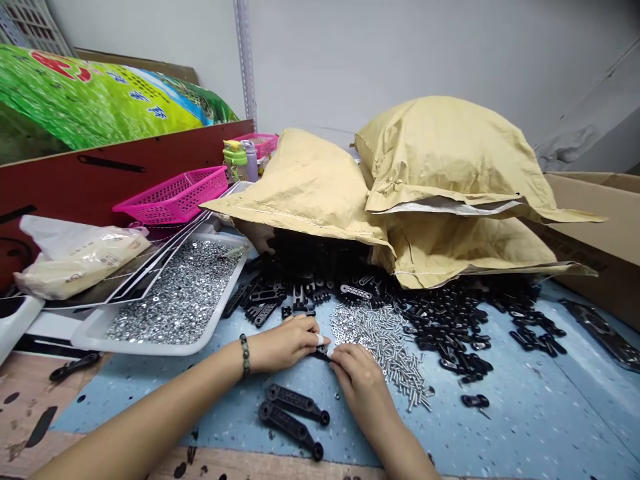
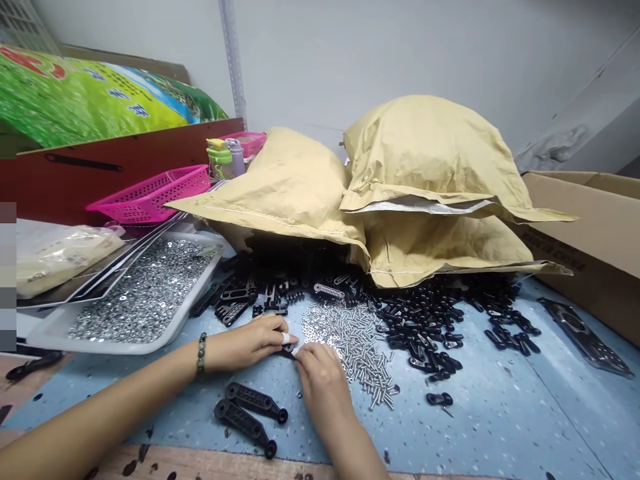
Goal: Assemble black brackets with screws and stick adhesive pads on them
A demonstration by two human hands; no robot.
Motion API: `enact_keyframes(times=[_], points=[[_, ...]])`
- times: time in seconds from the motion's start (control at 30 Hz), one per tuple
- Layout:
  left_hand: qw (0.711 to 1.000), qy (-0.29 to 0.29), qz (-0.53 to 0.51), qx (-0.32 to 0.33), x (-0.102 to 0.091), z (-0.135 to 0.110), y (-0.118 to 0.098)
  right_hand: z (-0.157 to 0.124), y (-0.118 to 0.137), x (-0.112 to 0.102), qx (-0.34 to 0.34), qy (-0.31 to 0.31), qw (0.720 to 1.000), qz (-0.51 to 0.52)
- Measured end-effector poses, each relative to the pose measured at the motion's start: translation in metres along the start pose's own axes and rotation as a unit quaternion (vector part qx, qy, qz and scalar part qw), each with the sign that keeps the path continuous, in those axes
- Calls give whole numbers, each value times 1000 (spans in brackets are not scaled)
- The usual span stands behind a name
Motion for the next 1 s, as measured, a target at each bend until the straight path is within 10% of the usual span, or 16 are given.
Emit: enact_keyframes(times=[0.1,0.27,0.57,0.8,1.0], points=[[1000,14,-7,0,-6,-9,-6,12,-3,-8,6,26,1000,6],[998,40,-40,-30,-17,-21,-27,69,-34,-34,124,-139,980,-74],[901,-287,-272,-177,-3,45,-18,58,-16,-30,88,-69,992,-65],[910,-261,-269,-175,5,57,-15,82,-89,-73,234,-181,945,-141],[933,-267,-169,-174,1,34,-9,88,-86,-68,222,-153,958,-94]])
Point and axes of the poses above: each hand's wrist, its own z-axis towards the middle knuckle, its own x-axis out of the palm, y = z × x, the point moved 1 cm from there along z, towards the middle knuckle, and after that the axes turned 13 degrees about x, right-handed, at the moved point
